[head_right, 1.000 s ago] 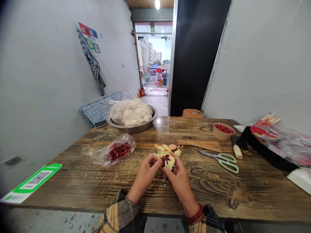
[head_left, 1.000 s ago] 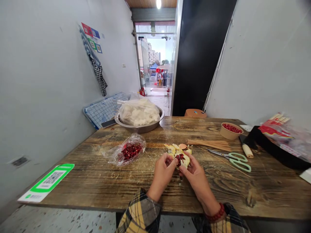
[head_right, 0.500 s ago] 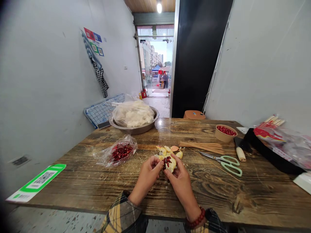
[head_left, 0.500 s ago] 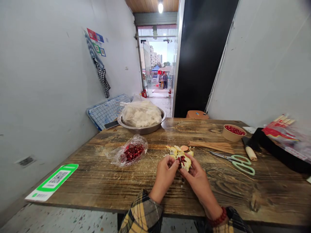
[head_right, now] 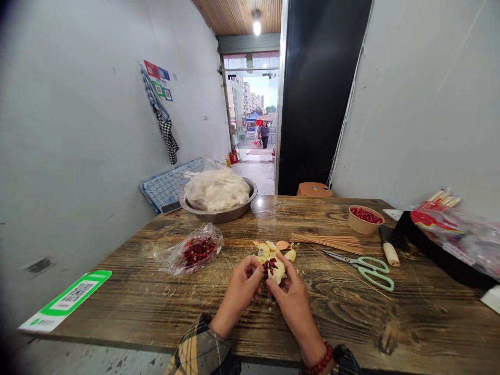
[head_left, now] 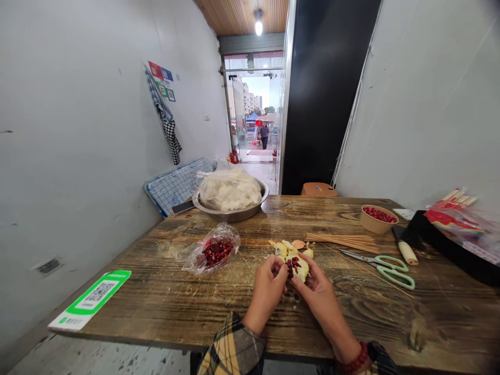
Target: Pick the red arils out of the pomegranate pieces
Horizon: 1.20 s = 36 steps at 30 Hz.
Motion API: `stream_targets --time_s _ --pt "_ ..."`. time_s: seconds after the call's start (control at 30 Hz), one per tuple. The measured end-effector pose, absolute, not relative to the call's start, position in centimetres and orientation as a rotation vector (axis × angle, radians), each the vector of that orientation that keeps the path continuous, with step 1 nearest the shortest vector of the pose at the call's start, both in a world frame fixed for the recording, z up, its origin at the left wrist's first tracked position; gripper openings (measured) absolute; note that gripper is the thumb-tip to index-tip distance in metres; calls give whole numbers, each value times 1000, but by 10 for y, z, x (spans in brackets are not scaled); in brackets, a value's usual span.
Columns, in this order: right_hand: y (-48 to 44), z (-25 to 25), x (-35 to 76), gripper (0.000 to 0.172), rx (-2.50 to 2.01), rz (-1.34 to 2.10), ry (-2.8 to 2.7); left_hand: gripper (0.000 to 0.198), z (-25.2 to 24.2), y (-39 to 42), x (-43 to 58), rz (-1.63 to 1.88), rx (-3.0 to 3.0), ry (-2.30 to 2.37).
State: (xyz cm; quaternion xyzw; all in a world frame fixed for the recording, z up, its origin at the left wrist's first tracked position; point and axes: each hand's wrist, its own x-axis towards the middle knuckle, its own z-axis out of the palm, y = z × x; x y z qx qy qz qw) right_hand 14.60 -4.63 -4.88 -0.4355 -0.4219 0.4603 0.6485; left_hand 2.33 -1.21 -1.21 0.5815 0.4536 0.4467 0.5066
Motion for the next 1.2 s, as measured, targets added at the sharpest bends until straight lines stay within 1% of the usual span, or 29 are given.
stream_targets --time_s 0.47,0.7,0.9,1.2 --pt "-46 -50 145 63 -967 1057 -942 6 -14 -12 24 1101 1502 1178" --pt "-45 -49 144 64 -959 1062 -928 7 -17 -10 24 1110 1463 1163" --pt "-45 -49 144 61 -968 1035 -938 5 -17 -11 24 1124 1547 1173" --pt "-44 -48 145 62 -963 1084 -896 6 -19 -10 24 1140 1627 1162"
